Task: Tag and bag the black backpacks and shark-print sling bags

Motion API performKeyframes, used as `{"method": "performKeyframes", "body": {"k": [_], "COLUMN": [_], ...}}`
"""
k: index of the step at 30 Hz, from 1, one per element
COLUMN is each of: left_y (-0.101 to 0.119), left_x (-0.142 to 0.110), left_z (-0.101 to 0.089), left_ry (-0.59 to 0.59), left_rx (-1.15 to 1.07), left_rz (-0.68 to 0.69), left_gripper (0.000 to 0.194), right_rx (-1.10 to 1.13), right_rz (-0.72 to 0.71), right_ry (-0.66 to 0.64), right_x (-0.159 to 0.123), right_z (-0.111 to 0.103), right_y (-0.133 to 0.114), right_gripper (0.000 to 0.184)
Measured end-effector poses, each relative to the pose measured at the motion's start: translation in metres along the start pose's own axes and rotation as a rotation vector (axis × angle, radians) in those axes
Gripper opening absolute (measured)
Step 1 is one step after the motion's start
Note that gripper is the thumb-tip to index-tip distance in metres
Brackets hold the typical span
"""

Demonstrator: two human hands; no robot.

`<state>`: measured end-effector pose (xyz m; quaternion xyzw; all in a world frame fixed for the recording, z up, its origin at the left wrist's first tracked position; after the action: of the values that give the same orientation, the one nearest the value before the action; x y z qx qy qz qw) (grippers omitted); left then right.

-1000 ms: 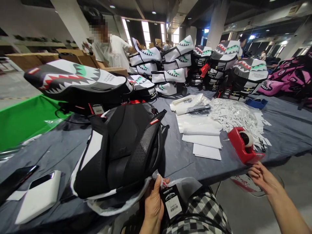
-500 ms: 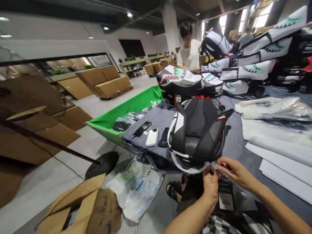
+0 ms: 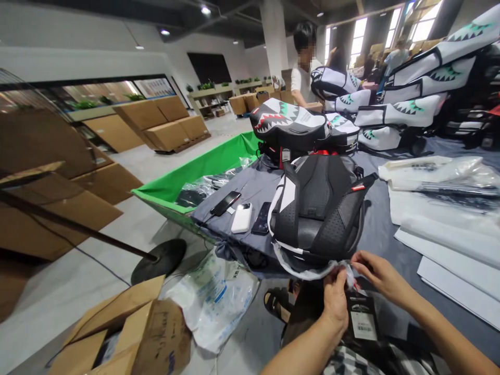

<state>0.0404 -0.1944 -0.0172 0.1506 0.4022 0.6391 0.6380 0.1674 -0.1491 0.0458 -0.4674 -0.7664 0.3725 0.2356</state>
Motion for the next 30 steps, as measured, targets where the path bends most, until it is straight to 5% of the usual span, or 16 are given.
{"method": "performKeyframes", "body": {"k": [8, 17, 21, 30], "left_y": [0.000, -0.001, -0.002, -0.004], "left_x": [0.003, 0.002, 0.002, 0.005], "left_z": [0.004, 0.001, 0.001, 0.010], "left_ry": [0.011, 0.079, 0.072, 0.033], "left_rx": [-0.097, -0.124, -0.163, -0.095], "left_rz": [-0.056, -0.001, -0.005, 0.002], "left_gripper": [0.055, 0.057, 0.059, 0.060], "right_rx": [0.481, 0.187, 0.164, 0.266], "right_rz": [0.086, 0.164, 0.127, 0.430], "right_ry": [0.050, 0.119, -0.029, -0.295], "right_x": [0.008, 0.012, 0.010, 0.024], "right_z": [0.028, 0.025, 0.014, 0.014], "right_y": [0.025, 0.016, 0.002, -0.011], "right_gripper": [0.052, 0.041, 0.050, 0.082]}}
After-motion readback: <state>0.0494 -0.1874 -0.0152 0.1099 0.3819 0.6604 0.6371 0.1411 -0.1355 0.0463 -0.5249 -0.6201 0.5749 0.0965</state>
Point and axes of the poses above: each hand's wrist, its own x-axis towards the middle knuckle, its own z-axis out of the palm, y = z × x, the point moved 1 cm from there along x, towards the middle knuckle, and after that the axes turned 4 degrees about -y, right-handed, at the moved point
